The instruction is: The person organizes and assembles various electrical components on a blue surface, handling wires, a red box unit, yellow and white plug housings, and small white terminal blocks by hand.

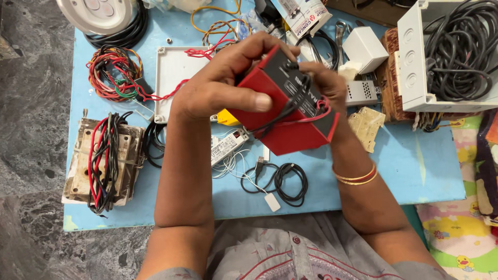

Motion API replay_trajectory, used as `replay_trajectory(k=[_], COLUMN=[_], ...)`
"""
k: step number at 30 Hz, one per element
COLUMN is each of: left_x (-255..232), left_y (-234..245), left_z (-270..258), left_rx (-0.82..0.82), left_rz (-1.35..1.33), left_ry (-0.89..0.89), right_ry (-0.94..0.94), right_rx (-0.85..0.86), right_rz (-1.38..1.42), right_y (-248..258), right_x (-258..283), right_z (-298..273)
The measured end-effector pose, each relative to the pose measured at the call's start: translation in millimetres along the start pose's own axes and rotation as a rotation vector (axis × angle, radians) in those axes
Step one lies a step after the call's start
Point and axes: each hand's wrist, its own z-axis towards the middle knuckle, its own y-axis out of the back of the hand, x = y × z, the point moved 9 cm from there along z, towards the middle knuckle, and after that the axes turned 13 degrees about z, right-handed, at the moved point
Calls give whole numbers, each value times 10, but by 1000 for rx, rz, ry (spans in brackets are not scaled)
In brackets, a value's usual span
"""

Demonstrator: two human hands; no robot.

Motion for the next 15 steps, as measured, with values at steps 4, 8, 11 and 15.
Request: replay_trajectory(k=[4,8,11,15], left_x=[114,504,737,743], left_y=[60,381,820,1455], left_z=[-45,-78,-241,-879], left_rx=[-170,-515,-839,-1190], left_rz=[-321,-474,-507,-440], left_ry=[-94,-145,-292,-336], right_ry=[-137,-318,-331,54], right_rx=[50,87,144,131], right_rz=[229,315,102,-137], right_y=[-345,-476,-499,-361], right_x=[-160,-86,27,303], right_z=[-149,-148,-77,96])
